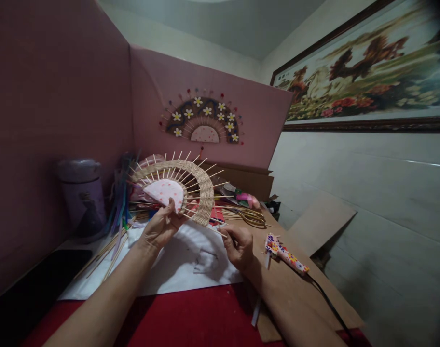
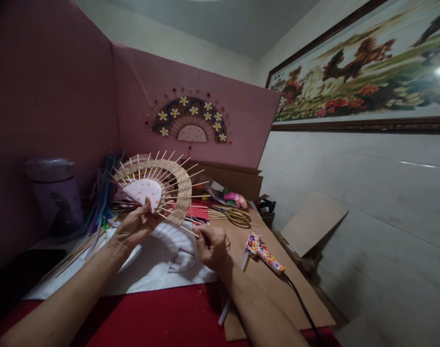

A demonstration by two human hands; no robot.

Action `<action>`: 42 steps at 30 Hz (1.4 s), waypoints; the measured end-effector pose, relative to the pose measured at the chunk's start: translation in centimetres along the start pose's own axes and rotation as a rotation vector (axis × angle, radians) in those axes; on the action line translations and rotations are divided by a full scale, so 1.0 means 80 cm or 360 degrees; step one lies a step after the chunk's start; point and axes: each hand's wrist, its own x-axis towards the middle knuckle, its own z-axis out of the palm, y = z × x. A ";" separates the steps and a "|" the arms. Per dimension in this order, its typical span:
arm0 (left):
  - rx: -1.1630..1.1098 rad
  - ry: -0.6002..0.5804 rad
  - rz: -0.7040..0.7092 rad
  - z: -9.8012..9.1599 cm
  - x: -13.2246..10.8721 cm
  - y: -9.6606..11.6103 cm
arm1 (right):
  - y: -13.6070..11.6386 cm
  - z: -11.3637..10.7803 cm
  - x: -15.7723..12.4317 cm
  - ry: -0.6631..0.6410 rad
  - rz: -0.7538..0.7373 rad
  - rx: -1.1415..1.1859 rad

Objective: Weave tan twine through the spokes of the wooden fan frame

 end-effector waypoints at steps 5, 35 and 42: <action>0.0059 -0.0063 0.0000 -0.001 0.001 0.001 | 0.003 0.002 -0.005 0.0087 0.0020 0.0006; 0.0151 -0.0046 -0.0032 -0.008 0.001 -0.005 | -0.012 0.012 -0.004 -0.0342 -0.0227 -0.0161; 0.0127 -0.0074 -0.0057 -0.006 0.000 -0.004 | -0.004 0.015 -0.004 -0.0363 -0.0098 -0.0099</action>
